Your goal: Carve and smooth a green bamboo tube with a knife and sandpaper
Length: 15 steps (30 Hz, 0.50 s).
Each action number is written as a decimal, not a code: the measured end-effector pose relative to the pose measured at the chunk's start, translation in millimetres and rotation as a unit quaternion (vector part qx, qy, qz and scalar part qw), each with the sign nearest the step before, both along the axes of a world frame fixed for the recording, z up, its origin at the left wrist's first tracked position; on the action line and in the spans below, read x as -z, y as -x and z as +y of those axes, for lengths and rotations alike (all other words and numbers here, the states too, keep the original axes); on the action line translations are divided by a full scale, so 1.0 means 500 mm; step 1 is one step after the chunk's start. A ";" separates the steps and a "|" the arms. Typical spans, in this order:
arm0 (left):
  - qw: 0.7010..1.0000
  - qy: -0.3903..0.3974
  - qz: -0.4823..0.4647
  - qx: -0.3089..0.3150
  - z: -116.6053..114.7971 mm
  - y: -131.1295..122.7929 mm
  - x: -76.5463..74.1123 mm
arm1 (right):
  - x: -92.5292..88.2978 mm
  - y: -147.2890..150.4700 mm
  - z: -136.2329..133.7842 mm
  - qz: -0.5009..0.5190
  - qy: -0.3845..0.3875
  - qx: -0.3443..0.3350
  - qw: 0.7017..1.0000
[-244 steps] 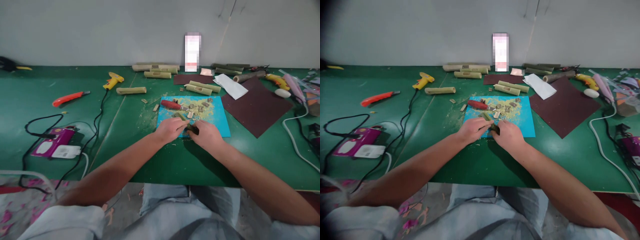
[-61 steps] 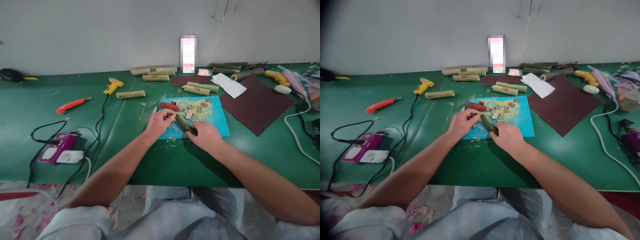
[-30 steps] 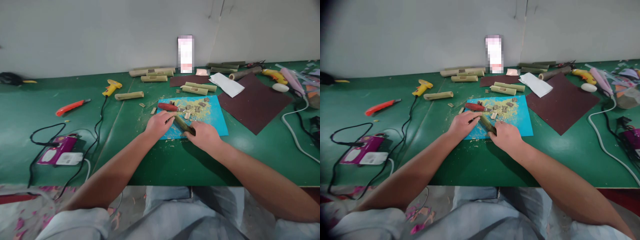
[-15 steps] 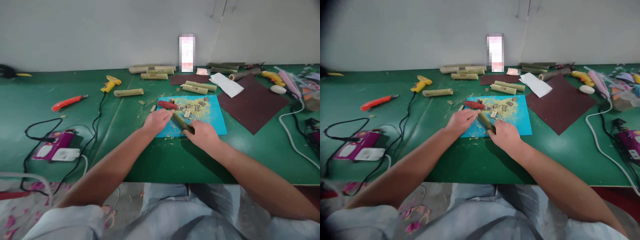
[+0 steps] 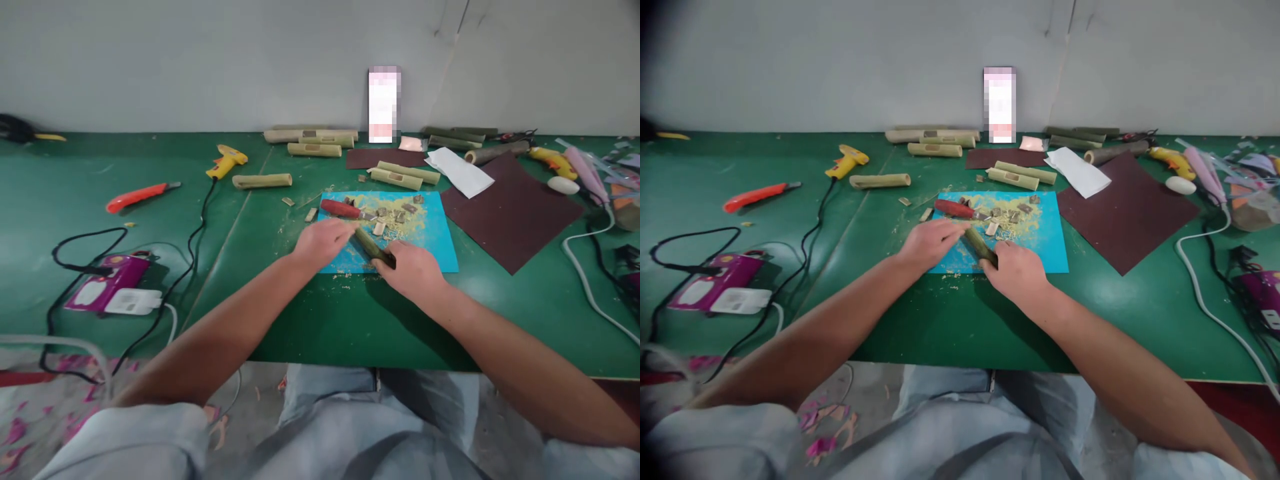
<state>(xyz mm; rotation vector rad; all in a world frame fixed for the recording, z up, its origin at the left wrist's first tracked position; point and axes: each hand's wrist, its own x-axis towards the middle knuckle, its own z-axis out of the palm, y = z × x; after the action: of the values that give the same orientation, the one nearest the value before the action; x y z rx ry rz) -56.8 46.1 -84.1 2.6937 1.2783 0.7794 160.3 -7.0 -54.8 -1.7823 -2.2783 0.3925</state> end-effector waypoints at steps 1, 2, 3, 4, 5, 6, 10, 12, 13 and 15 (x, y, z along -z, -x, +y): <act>1.000 -0.002 -0.003 -0.006 -0.001 -0.002 0.000 | 0.000 0.000 0.000 0.000 -0.001 0.000 1.000; 1.000 -0.001 -0.001 -0.002 -0.003 -0.004 0.000 | 0.000 0.000 0.000 -0.001 -0.003 0.000 1.000; 1.000 0.004 0.006 0.009 -0.006 -0.006 -0.001 | 0.000 0.000 0.000 -0.002 -0.004 -0.002 1.000; 1.000 0.012 0.017 0.020 -0.008 -0.008 -0.002 | 0.000 0.000 0.000 -0.002 -0.004 -0.004 1.000; 0.999 0.021 0.026 0.023 -0.011 -0.009 -0.003 | -0.001 0.000 0.000 -0.003 -0.002 -0.004 1.000; 0.999 0.028 0.030 0.015 -0.012 -0.009 -0.005 | -0.001 0.000 0.000 -0.002 -0.001 -0.004 1.000; 0.997 0.059 0.008 -0.047 -0.015 -0.004 -0.009 | -0.001 -0.001 -0.001 0.003 -0.001 -0.005 1.000; 0.996 0.078 0.004 -0.032 -0.017 -0.003 -0.008 | -0.001 -0.001 0.000 0.003 -0.002 -0.008 1.000; 0.996 0.086 0.004 -0.019 -0.017 -0.003 -0.006 | 0.000 -0.001 0.000 0.003 -0.002 -0.009 1.000; 0.996 0.088 -0.005 -0.009 -0.016 -0.002 -0.002 | 0.001 -0.002 0.000 0.004 -0.003 -0.011 1.000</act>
<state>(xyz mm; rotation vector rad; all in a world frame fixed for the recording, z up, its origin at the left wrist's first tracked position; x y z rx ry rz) -55.7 38.3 -82.9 2.5400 1.3042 0.6476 161.1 -6.9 -55.2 -1.7507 -2.2938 0.3962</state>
